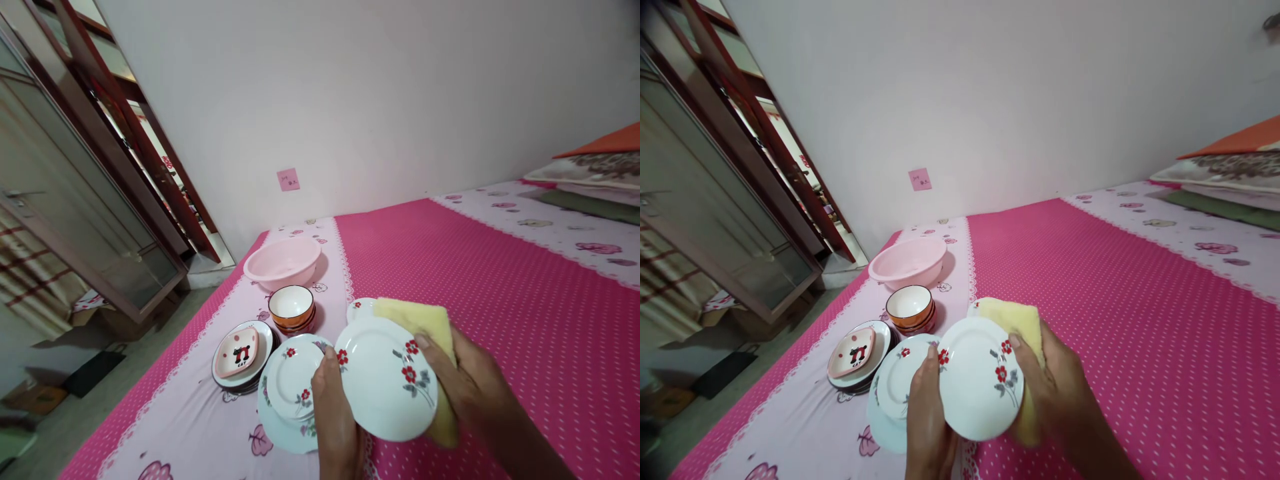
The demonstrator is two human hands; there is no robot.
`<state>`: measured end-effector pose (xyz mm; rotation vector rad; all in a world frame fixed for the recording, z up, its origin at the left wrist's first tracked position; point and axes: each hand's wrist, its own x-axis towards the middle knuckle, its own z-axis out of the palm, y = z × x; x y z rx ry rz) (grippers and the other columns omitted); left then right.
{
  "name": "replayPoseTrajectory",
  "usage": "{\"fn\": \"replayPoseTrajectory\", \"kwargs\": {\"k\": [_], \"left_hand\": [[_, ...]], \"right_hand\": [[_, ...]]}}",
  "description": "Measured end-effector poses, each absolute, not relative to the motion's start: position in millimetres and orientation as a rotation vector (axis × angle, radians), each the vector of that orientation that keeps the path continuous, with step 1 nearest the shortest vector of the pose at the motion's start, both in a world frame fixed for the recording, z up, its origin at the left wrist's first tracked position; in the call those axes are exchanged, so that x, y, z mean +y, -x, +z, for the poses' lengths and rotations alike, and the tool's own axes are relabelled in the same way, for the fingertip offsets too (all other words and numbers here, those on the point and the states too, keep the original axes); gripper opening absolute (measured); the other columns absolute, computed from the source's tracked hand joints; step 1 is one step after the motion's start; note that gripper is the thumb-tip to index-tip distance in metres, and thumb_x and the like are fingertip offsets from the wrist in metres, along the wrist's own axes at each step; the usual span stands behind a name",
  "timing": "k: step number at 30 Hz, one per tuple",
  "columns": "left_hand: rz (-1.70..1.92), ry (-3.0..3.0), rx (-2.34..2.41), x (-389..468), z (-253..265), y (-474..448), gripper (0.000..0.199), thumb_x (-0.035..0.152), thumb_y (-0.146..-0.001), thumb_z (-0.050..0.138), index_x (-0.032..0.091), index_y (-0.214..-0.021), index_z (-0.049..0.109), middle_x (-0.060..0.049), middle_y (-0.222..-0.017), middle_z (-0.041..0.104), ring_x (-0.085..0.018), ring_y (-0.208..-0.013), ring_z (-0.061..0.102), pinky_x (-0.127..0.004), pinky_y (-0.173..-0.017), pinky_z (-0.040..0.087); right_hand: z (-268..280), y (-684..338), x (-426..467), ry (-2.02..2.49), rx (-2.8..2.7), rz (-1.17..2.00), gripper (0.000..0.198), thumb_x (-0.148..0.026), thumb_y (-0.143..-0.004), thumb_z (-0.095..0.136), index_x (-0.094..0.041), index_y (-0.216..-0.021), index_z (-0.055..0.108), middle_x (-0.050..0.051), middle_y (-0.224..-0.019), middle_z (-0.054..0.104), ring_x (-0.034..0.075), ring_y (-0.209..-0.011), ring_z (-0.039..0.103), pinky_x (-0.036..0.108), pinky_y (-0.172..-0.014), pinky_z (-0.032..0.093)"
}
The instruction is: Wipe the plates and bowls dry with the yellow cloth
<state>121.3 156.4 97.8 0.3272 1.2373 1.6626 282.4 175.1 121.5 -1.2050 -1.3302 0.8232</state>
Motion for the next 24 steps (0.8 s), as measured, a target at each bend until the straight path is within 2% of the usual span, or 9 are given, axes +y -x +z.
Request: {"fn": "replayPoseTrajectory", "kwargs": {"k": [3, 6, 9, 14, 17, 20, 24], "left_hand": [[1.629, -0.377, 1.366, 156, 98, -118, 0.03, 0.047, -0.091, 0.068, 0.02, -0.101, 0.075, -0.011, -0.101, 0.08, -0.03, -0.124, 0.064, -0.038, -0.11, 0.045], [1.612, -0.33, 1.341, 155, 100, -121, 0.041, 0.056, -0.089, 0.068, 0.019, -0.106, 0.073, -0.012, -0.105, 0.08, -0.031, -0.12, 0.066, -0.039, -0.106, 0.049], [1.622, -0.361, 1.112, 154, 103, -131, 0.05, 0.061, -0.089, 0.067, 0.017, -0.112, 0.072, -0.013, -0.116, 0.077, -0.031, -0.116, 0.069, -0.041, -0.101, 0.054], [1.683, -0.269, 0.731, 152, 108, -147, 0.044, 0.039, -0.092, 0.071, 0.017, -0.13, 0.067, -0.014, -0.127, 0.074, -0.028, -0.121, 0.068, -0.039, -0.104, 0.055], [1.585, -0.322, 0.662, 149, 108, -150, 0.06, 0.025, -0.091, 0.073, 0.023, -0.147, 0.053, -0.014, -0.136, 0.07, -0.03, -0.125, 0.066, -0.043, -0.105, 0.056], [1.551, -0.388, 0.635, 147, 108, -147, 0.072, 0.02, -0.091, 0.07, 0.03, -0.156, 0.04, -0.011, -0.143, 0.066, -0.031, -0.128, 0.064, -0.047, -0.105, 0.056], [1.619, -0.369, 0.72, 148, 111, -137, 0.068, 0.021, -0.093, 0.067, 0.027, -0.156, 0.042, -0.012, -0.144, 0.065, -0.03, -0.131, 0.062, -0.041, -0.108, 0.054]], "right_hand": [[113, -276, 178, 1.216, -1.348, 0.782, 0.046, -0.057, -0.094, 0.054, -0.02, -0.117, 0.067, 0.008, -0.096, 0.078, 0.026, -0.079, 0.073, 0.034, -0.069, 0.06], [107, -278, 182, 1.265, -1.391, 0.665, 0.042, -0.056, -0.093, 0.053, -0.022, -0.113, 0.066, 0.007, -0.094, 0.078, 0.025, -0.076, 0.073, 0.034, -0.068, 0.059], [101, -283, 188, 1.281, -1.43, 0.617, 0.039, -0.054, -0.091, 0.051, -0.022, -0.107, 0.066, 0.008, -0.093, 0.079, 0.026, -0.074, 0.072, 0.036, -0.068, 0.058], [93, -289, 204, 1.348, -1.361, 0.749, 0.045, -0.055, -0.083, 0.053, -0.017, -0.102, 0.066, 0.011, -0.088, 0.078, 0.027, -0.073, 0.074, 0.036, -0.064, 0.058], [94, -291, 207, 1.409, -1.292, 0.731, 0.047, -0.058, -0.079, 0.054, -0.018, -0.099, 0.066, 0.01, -0.082, 0.077, 0.028, -0.07, 0.073, 0.037, -0.062, 0.058], [98, -293, 206, 1.389, -1.259, 0.719, 0.046, -0.061, -0.081, 0.057, -0.02, -0.1, 0.066, 0.008, -0.082, 0.077, 0.027, -0.068, 0.073, 0.036, -0.059, 0.058], [105, -302, 201, 1.393, -1.11, 0.775, 0.051, -0.069, -0.081, 0.06, -0.021, -0.1, 0.066, 0.007, -0.074, 0.075, 0.026, -0.058, 0.069, 0.034, -0.046, 0.054]]}}
